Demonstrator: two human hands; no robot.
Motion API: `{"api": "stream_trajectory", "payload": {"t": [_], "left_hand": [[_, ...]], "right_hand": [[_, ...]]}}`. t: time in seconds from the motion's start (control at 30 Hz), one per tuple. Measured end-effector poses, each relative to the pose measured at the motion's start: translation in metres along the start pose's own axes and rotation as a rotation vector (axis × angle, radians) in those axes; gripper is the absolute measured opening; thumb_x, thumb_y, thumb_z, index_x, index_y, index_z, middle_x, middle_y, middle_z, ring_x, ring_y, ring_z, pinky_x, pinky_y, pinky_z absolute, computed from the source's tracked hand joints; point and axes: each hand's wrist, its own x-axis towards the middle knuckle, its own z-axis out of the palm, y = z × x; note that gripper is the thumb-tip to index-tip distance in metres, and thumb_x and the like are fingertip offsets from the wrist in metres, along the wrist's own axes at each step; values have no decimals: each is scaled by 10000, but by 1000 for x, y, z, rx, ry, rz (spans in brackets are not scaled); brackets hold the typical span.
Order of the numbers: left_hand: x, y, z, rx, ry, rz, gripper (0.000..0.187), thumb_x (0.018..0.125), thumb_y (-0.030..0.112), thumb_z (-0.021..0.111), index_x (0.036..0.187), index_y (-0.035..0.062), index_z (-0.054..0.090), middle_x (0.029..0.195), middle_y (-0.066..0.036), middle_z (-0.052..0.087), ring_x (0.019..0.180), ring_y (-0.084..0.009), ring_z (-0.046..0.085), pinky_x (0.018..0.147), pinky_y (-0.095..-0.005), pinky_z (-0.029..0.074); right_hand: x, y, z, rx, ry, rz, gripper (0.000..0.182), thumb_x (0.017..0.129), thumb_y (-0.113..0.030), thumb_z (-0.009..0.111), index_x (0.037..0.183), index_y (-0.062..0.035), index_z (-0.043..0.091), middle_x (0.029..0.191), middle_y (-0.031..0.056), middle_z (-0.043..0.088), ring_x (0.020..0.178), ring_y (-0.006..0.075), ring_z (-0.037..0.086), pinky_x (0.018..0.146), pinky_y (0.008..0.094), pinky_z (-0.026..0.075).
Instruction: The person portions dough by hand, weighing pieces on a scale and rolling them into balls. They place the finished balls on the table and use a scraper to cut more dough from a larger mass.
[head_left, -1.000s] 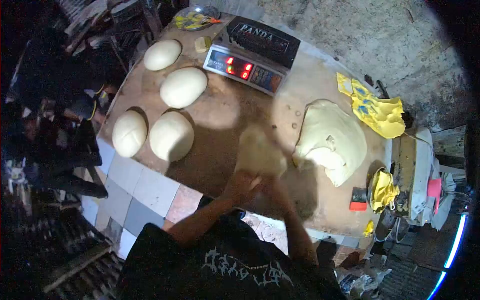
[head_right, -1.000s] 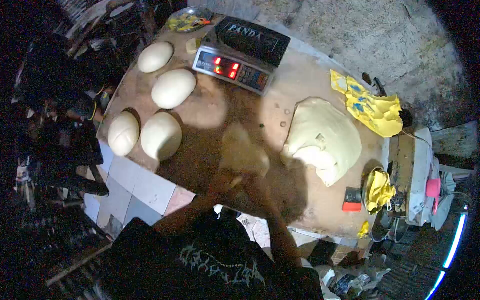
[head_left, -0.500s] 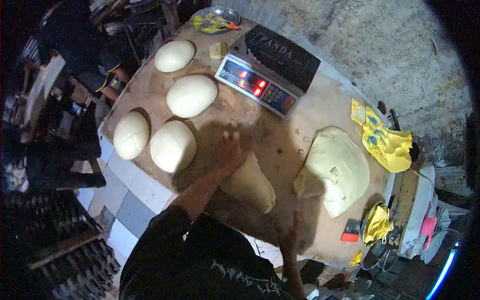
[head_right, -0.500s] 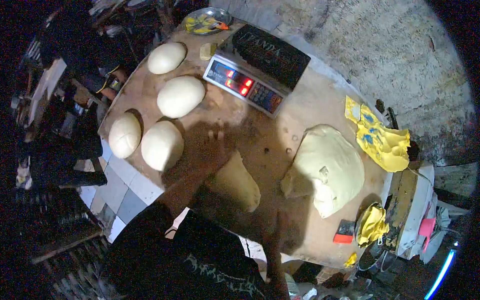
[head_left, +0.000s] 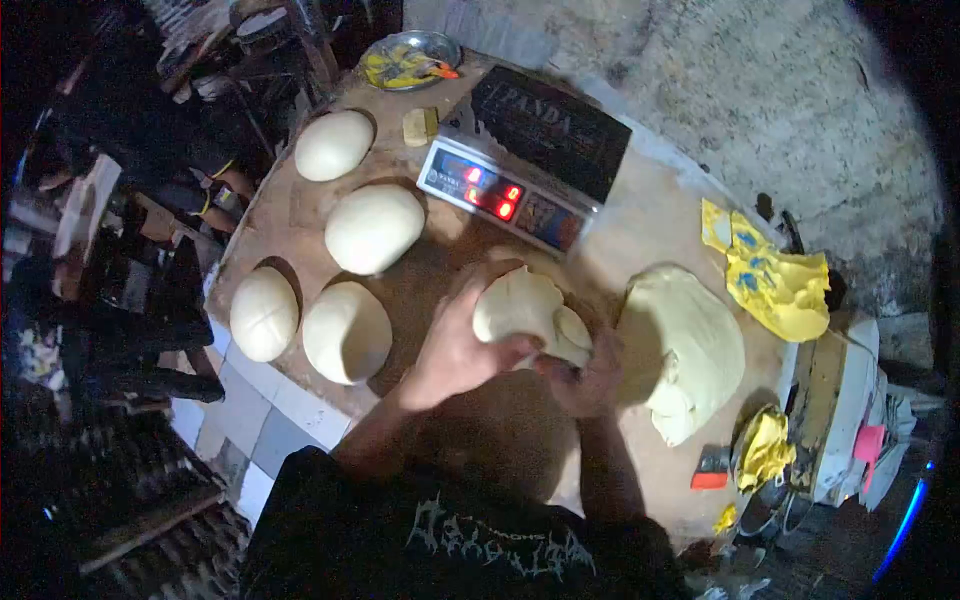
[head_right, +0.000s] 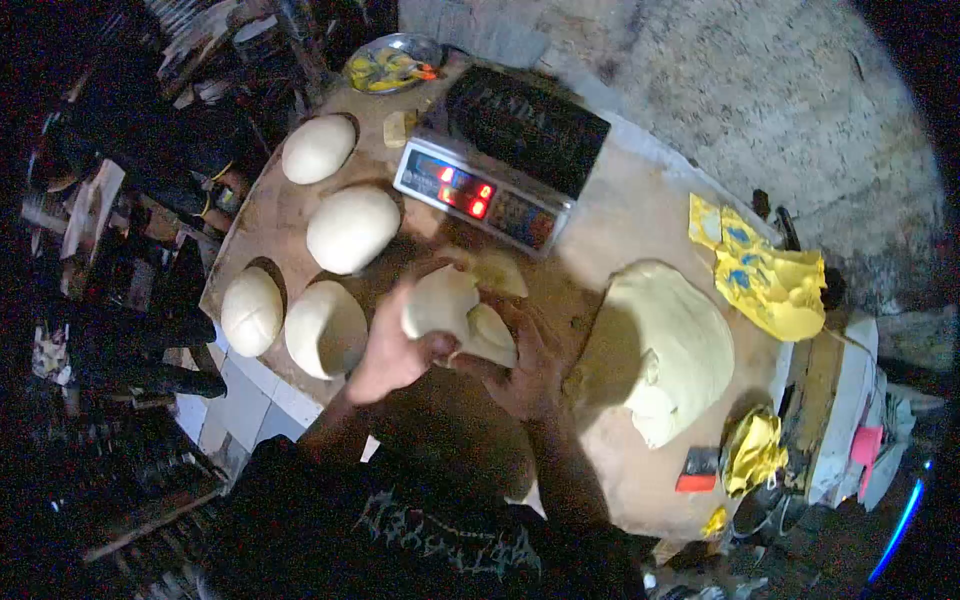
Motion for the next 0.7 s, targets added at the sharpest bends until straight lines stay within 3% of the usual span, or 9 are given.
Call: {"api": "stream_trajectory", "payload": {"t": [0.17,0.2,0.27,0.37,0.43,0.47,0.5,0.57,0.7], "left_hand": [[-92,-79,21,141,150,933,650,605,541,692,935,-11,595,930,-128,604,931,-284,548,867,-452,363],[-135,-116,42,53,331,778,580,659,501,673,944,0,604,967,-146,603,948,-308,557,846,-443,398],[-208,-77,30,346,-344,-435,499,716,386,673,1099,79,583,1039,-199,580,1002,-405,528,867,-473,414],[-289,-97,27,436,-577,-471,531,713,372,683,1141,85,555,1106,-197,551,1069,-408,487,909,-473,386],[-291,-28,20,546,-315,-408,537,718,367,681,1155,87,540,1153,-190,521,1105,-399,459,921,-474,374],[-276,-12,16,662,-42,-300,544,723,361,679,1168,88,525,1200,-183,492,1141,-391,431,934,-476,361],[-265,-14,16,663,-23,-296,544,723,361,679,1168,88,525,1200,-183,492,1141,-391,431,934,-476,361],[-244,-22,24,586,-340,12,550,731,340,677,1193,100,497,1272,-181,425,1206,-365,371,962,-477,334],[-177,-114,56,932,-256,300,501,812,488,520,1133,105,549,1228,-138,486,1120,-334,460,950,-474,343]], "right_hand": [[-76,-30,-40,-314,-391,-250,575,681,-500,678,1045,-67,575,972,124,611,833,291,608,744,378,486],[-119,-10,-31,-388,-426,-192,559,701,-493,665,1056,-71,573,985,130,609,812,291,612,730,384,488],[-218,64,4,-382,-657,164,506,772,-444,615,1107,-69,558,984,146,614,836,289,610,731,385,491],[-340,109,33,-378,-611,163,449,843,-399,543,1153,-75,543,963,161,623,867,274,610,749,368,489],[-307,92,20,-127,-564,478,482,899,-390,455,1228,-38,468,1000,158,619,903,250,599,780,348,476],[-262,59,17,284,-365,1054,538,918,-403,411,1268,5,389,1076,146,593,922,240,590,817,341,460],[-261,87,24,279,-375,1039,538,918,-403,411,1268,5,389,1076,146,593,922,240,590,817,341,460],[-277,152,46,1185,-149,1272,551,921,-373,416,1291,27,337,1084,148,585,994,242,555,835,345,453],[-224,63,7,443,-87,840,607,872,-330,506,1321,-3,261,1279,180,374,1169,307,396,941,418,364]]}}
